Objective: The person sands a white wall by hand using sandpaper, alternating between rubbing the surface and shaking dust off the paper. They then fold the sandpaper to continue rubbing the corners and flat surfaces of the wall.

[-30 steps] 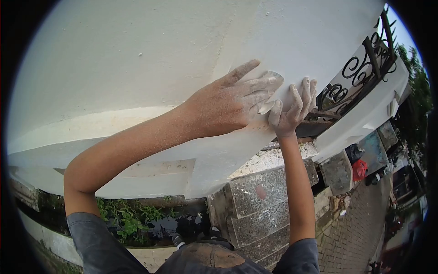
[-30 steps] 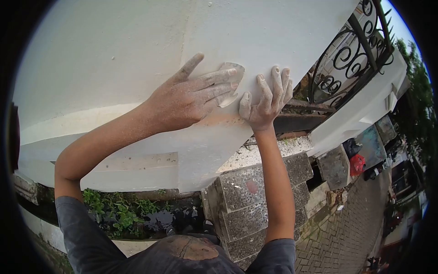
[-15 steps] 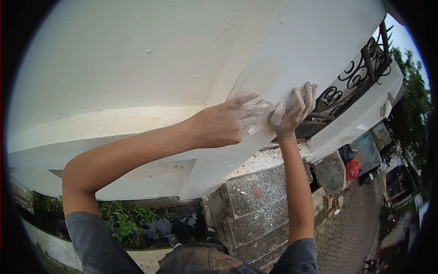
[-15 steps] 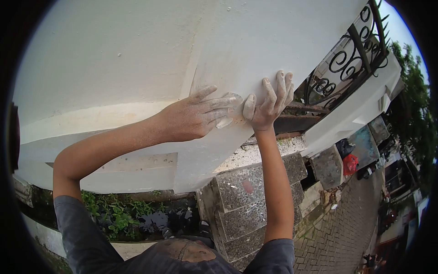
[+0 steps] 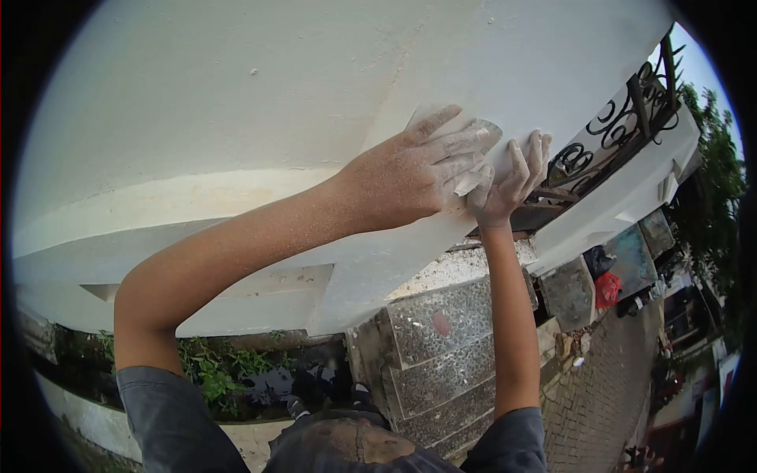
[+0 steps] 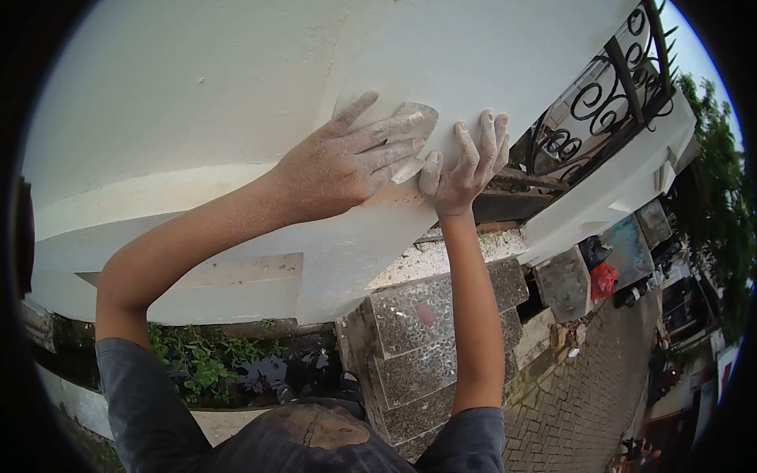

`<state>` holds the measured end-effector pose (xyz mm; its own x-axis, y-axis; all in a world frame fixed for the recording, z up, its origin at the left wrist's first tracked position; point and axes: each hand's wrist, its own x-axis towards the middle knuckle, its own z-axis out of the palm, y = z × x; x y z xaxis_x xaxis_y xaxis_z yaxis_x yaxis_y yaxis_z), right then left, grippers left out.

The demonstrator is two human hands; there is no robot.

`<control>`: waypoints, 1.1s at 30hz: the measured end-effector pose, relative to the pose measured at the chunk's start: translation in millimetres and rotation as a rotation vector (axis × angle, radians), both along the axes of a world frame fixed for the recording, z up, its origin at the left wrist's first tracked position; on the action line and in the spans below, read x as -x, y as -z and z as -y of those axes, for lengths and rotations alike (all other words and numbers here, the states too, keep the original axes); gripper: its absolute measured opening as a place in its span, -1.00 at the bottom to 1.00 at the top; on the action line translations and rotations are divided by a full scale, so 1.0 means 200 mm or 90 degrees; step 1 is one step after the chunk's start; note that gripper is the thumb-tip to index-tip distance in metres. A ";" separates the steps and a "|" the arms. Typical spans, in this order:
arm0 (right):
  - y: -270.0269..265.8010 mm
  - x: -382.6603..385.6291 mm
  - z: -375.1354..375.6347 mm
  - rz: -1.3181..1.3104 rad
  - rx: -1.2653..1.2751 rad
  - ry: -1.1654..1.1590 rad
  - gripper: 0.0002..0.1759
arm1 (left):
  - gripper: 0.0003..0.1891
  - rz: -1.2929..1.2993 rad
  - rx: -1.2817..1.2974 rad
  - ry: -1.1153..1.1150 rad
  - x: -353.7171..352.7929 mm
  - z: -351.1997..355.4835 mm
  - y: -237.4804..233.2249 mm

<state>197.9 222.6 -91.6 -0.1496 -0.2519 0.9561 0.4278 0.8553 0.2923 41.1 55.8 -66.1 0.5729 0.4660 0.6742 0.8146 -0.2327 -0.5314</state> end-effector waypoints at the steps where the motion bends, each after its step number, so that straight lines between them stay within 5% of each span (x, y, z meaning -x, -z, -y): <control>1: 0.00 0.00 0.00 -0.002 -0.005 -0.004 -0.53 | -0.78 0.011 0.107 0.035 -0.01 0.00 0.10; 9: 0.01 -0.01 0.00 0.005 0.005 -0.005 -0.52 | -0.80 -0.029 0.091 -0.001 0.00 0.02 0.05; 12: 0.00 -0.01 -0.01 0.017 -0.003 -0.002 -0.51 | -0.77 -0.042 0.211 0.079 0.03 -0.01 0.26; 20: 0.02 -0.22 0.24 0.230 0.174 -0.105 -0.55 | -0.78 0.102 0.081 0.244 0.06 0.03 0.23; 25: 0.17 -0.26 0.33 0.360 0.075 -0.099 -0.61 | -0.75 0.130 0.085 0.286 0.07 0.05 0.24; 33: 0.11 -0.19 0.39 0.262 -0.009 -0.116 -0.65 | -0.76 0.192 0.082 0.275 0.07 0.08 0.26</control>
<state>236.7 143.9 -114.3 -0.4692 -0.3216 0.8224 0.1165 0.9006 0.4187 27.7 39.2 -117.3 0.5207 0.3204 0.7914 0.7420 -0.6283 -0.2338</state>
